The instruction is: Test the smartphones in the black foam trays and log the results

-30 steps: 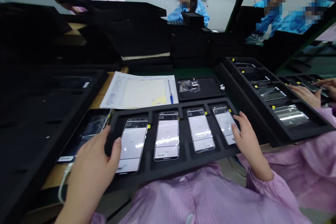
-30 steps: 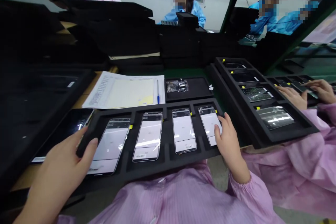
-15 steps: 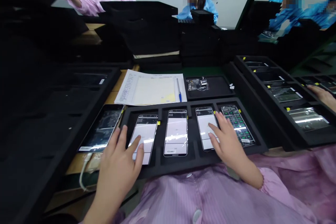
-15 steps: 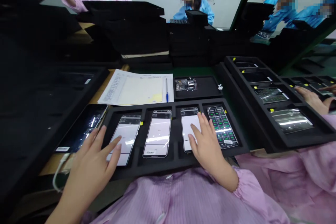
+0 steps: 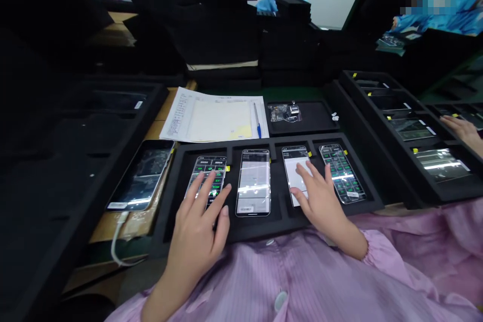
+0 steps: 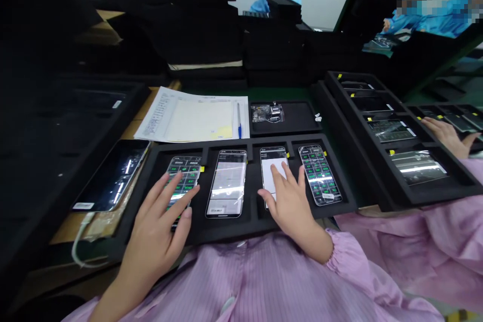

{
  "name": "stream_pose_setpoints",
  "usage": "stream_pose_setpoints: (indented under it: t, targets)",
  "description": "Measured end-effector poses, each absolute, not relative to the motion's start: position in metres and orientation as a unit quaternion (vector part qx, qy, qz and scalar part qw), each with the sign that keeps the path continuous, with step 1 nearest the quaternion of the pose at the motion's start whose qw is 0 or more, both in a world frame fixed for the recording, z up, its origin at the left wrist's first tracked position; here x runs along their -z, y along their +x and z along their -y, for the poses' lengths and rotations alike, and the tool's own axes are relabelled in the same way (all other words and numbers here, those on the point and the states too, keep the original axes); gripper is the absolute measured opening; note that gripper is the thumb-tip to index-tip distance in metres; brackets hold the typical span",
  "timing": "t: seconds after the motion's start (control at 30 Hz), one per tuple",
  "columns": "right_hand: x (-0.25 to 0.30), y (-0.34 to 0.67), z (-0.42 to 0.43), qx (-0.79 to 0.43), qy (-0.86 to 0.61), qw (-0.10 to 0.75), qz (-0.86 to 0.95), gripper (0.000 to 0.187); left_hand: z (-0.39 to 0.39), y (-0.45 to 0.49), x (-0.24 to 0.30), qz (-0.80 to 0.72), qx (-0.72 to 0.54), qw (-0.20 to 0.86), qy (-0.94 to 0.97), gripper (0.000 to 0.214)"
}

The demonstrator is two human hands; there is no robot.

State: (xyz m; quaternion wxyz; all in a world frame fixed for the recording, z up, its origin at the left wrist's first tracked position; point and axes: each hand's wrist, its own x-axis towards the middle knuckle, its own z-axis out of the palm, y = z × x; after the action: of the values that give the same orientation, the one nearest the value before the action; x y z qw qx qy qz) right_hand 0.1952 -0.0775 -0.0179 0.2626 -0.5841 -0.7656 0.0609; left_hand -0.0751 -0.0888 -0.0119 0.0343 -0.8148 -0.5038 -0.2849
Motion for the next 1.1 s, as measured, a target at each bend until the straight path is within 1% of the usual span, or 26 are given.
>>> stream_pose_setpoints:
  t: [0.07, 0.13, 0.23, 0.3, 0.37, 0.47, 0.53, 0.6, 0.67, 0.73, 0.77, 0.87, 1.0, 1.1]
  targets:
    - [0.016, 0.21, 0.083, -0.061, -0.597, 0.291, 0.745, 0.051, 0.09, -0.081, 0.012, 0.501, 0.288, 0.031, -0.816, 0.041]
    - [0.014, 0.224, 0.091, -0.044, -0.608, 0.339, 0.716, 0.047, 0.094, -0.087, 0.012, 0.499, 0.292, 0.024, -0.816, 0.043]
    - [0.017, 0.246, 0.105, -0.031, -0.601, 0.395, 0.695, 0.037, 0.105, -0.098, 0.009, 0.501, 0.294, 0.018, -0.814, 0.056]
    - [0.022, 0.259, 0.115, -0.047, -0.582, 0.393, 0.71, 0.034, 0.113, -0.106, 0.007, 0.522, 0.285, 0.004, -0.804, 0.066]
    - [0.027, 0.268, 0.123, -0.062, -0.561, 0.375, 0.736, 0.034, 0.119, -0.115, 0.005, 0.543, 0.288, -0.01, -0.789, 0.07]
    - [0.029, 0.27, 0.125, -0.083, -0.519, 0.352, 0.774, 0.034, 0.115, -0.13, 0.008, 0.54, 0.292, -0.021, -0.789, 0.066]
    - [0.027, 0.265, 0.118, -0.107, -0.496, 0.322, 0.799, 0.032, 0.102, -0.14, 0.014, 0.502, 0.276, -0.026, -0.819, 0.057]
    - [0.023, 0.258, 0.109, -0.115, -0.507, 0.281, 0.807, 0.032, 0.085, -0.147, 0.019, 0.494, 0.241, -0.009, -0.835, 0.046]
    - [0.02, 0.254, 0.102, -0.095, -0.533, 0.262, 0.799, 0.035, 0.071, -0.149, 0.021, 0.532, 0.217, 0.024, -0.818, 0.043]
    - [0.02, 0.255, 0.101, -0.063, -0.535, 0.285, 0.793, 0.038, 0.066, -0.145, 0.018, 0.554, 0.228, 0.031, -0.8, 0.047]
    - [0.021, 0.256, 0.104, -0.05, -0.52, 0.308, 0.795, 0.037, 0.067, -0.141, 0.016, 0.54, 0.245, 0.019, -0.805, 0.05]
    - [0.026, 0.261, 0.116, -0.036, -0.464, 0.351, 0.813, 0.032, 0.081, -0.122, 0.008, 0.45, 0.281, -0.027, -0.847, 0.058]
    - [0.031, 0.267, 0.125, -0.032, -0.445, 0.344, 0.826, 0.033, 0.097, -0.085, 0.006, 0.358, 0.254, -0.041, -0.898, 0.048]
    - [0.03, 0.275, 0.125, 0.016, -0.452, 0.404, 0.795, 0.035, 0.094, -0.06, 0.01, 0.325, 0.212, -0.028, -0.921, 0.042]
